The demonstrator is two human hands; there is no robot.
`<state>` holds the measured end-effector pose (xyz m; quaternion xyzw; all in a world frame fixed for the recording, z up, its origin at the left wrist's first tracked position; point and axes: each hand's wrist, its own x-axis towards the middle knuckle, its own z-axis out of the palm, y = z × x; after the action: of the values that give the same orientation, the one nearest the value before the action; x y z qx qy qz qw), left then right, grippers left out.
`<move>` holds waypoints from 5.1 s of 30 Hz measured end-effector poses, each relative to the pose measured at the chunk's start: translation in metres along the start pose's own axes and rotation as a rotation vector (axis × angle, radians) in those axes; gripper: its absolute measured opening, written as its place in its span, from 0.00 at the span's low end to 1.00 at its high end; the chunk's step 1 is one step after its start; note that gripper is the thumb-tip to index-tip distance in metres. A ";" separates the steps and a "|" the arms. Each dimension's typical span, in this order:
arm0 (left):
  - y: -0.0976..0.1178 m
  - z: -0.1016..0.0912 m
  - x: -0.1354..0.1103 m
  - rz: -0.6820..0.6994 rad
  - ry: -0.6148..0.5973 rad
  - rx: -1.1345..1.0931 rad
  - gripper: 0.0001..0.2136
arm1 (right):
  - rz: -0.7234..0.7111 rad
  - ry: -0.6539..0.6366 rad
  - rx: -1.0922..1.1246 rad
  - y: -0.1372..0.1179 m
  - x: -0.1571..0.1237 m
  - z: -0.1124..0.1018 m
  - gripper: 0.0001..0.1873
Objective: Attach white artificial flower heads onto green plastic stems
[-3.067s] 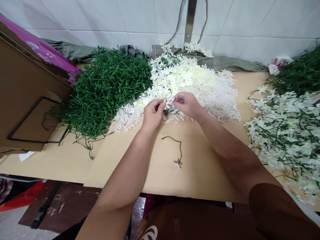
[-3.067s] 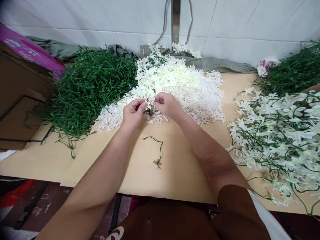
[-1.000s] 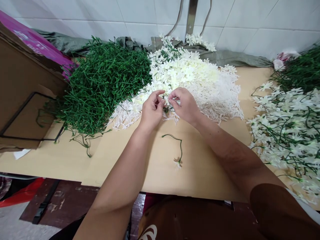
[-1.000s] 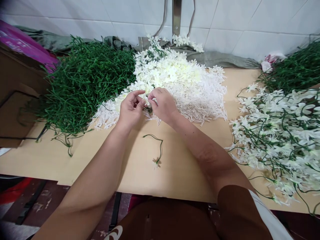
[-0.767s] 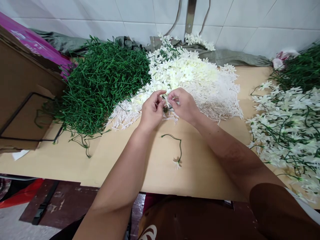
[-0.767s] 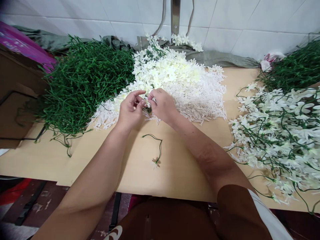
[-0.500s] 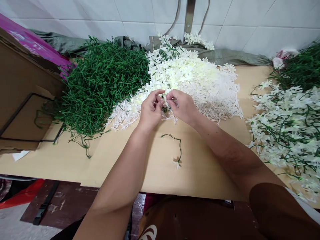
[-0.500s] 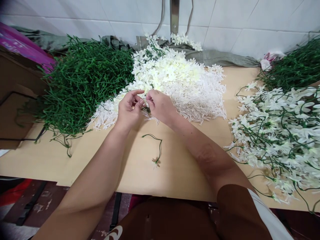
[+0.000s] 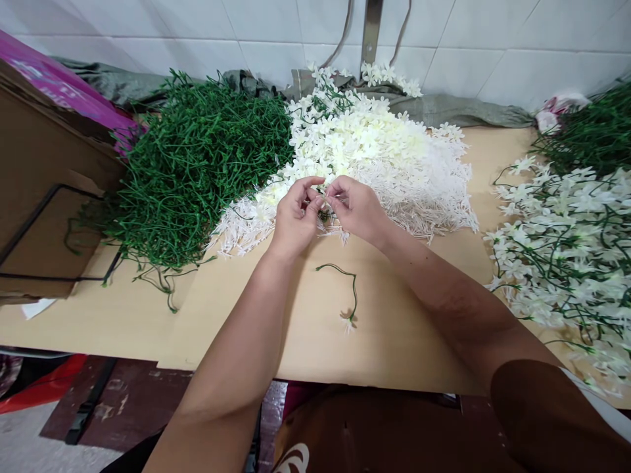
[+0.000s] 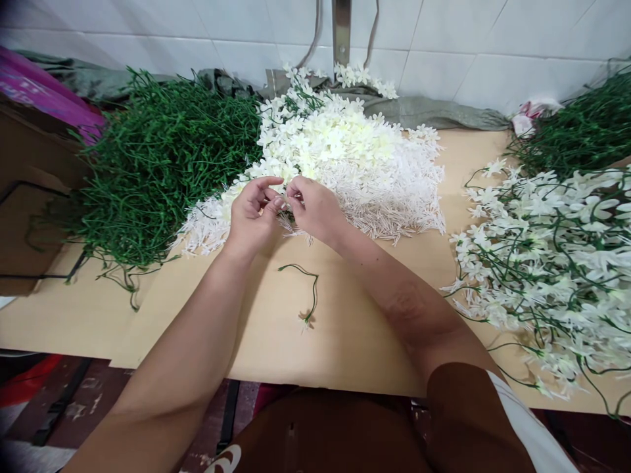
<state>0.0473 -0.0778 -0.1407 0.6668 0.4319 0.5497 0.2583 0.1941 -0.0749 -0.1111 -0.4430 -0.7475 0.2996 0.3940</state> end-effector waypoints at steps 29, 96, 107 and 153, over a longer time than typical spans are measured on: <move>-0.002 -0.025 0.004 -0.218 -0.051 -0.094 0.03 | -0.184 -0.920 -0.414 -0.055 -0.022 -0.007 0.10; 0.017 -0.003 0.000 -0.338 -0.129 -0.076 0.08 | 0.063 -0.207 0.229 0.002 0.012 -0.026 0.04; 0.014 -0.008 0.000 -0.241 -0.158 0.015 0.12 | -0.022 -0.117 0.005 -0.008 0.004 -0.022 0.05; 0.023 -0.003 0.003 -0.456 -0.289 -0.220 0.16 | 0.325 -0.201 0.775 0.024 0.005 -0.010 0.27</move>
<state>0.0516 -0.0870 -0.1200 0.5919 0.4671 0.4202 0.5049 0.2113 -0.0590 -0.1234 -0.3428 -0.5348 0.6582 0.4040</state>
